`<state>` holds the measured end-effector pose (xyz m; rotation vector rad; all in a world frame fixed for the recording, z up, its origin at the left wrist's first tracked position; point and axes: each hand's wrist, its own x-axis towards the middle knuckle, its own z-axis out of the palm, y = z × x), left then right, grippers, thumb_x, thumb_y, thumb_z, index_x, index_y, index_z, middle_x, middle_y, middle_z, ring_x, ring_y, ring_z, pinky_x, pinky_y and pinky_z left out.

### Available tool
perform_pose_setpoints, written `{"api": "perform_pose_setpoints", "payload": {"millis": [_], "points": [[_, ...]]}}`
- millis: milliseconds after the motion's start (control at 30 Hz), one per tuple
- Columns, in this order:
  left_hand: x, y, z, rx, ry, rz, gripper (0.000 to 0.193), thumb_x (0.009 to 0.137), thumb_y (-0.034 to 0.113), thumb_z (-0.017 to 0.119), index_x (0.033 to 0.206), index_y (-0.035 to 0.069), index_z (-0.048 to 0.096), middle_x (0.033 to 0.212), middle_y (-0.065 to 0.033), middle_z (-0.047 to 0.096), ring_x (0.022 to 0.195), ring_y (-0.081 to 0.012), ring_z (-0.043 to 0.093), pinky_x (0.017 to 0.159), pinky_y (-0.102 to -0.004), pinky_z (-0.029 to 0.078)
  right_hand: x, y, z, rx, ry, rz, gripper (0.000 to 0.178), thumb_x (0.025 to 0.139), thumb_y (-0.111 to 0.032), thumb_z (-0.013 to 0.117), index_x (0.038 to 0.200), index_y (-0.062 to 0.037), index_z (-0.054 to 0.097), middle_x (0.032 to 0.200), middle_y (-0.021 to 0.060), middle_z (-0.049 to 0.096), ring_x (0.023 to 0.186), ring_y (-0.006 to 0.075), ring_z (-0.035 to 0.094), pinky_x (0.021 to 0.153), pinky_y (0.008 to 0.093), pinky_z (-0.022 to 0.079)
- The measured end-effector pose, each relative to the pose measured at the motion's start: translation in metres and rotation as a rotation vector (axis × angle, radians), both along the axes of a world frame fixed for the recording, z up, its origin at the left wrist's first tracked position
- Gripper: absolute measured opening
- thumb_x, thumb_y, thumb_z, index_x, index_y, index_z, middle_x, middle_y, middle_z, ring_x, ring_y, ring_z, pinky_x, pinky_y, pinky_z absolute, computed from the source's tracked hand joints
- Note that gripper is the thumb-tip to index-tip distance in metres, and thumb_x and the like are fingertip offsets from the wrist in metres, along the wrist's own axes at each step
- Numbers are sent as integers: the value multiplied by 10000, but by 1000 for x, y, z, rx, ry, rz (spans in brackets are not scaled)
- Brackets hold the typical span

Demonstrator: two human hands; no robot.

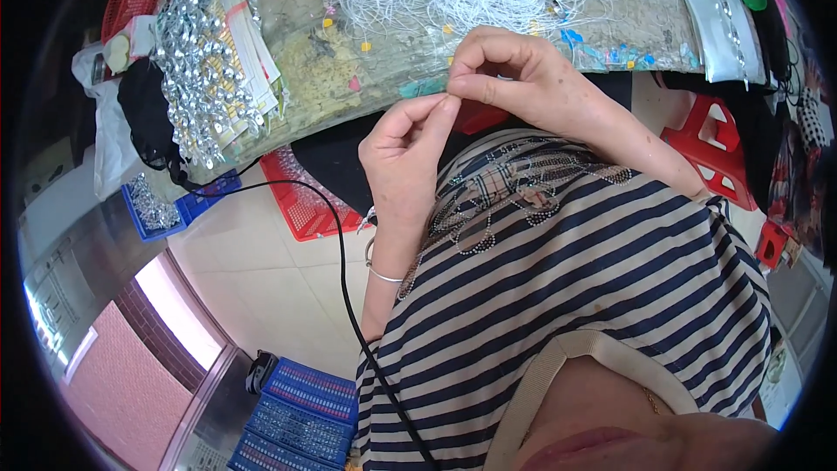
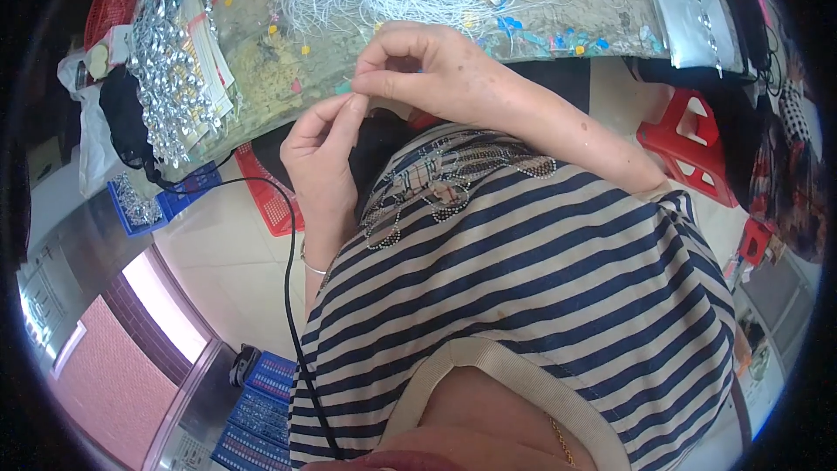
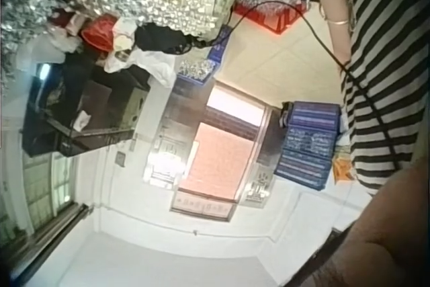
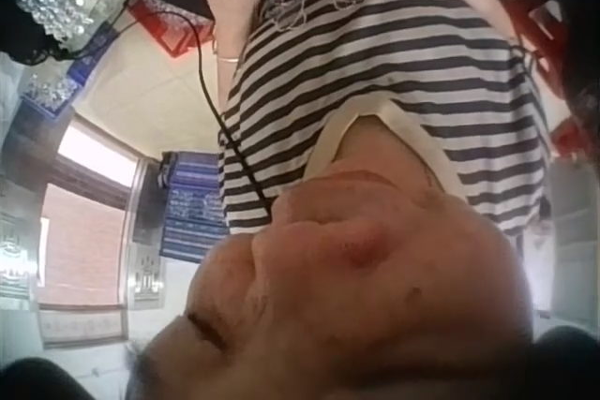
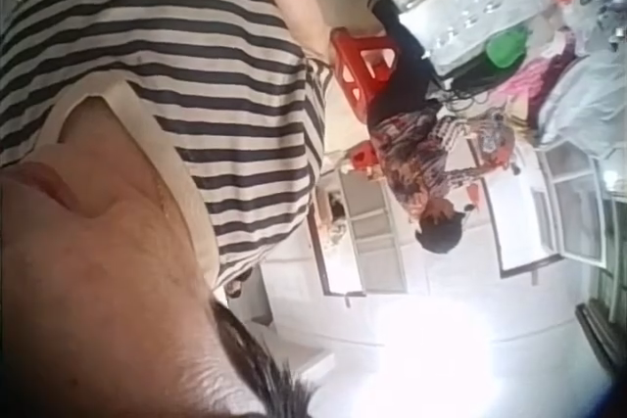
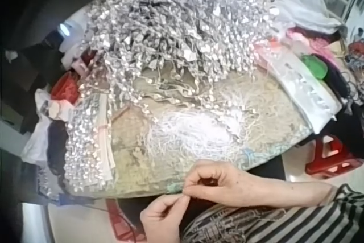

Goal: Assembling decorative items by threading small tags and green components onto silver tinsel strings.

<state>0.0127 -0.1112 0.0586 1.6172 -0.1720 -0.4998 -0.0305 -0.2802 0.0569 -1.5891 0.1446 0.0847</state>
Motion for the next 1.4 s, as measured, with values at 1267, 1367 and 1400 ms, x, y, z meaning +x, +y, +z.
{"api": "perform_pose_setpoints", "payload": {"millis": [1267,1367,1400], "points": [[-15,92,-31,-134,310,-339,435,808,25,658,1232,51,565,984,-37,653,865,-61,585,791,-201,468,28,-41,39,483,-77,-225,110,977,-200,459,958,-98,496,649,-52,387,511,19,288,459,164,246],[-22,101,-50,154,132,-292,322,819,81,660,1134,25,620,945,-41,643,799,-52,574,724,-193,464,27,-59,42,479,-119,-280,116,974,-203,468,969,-92,501,655,-51,390,522,21,303,464,165,258],[-26,104,-54,159,125,-309,322,819,81,660,1134,25,620,945,-41,643,799,-52,574,724,-193,464,26,-63,41,459,-140,-291,118,971,-202,474,977,-88,505,660,-50,395,532,23,317,470,165,268]]}}
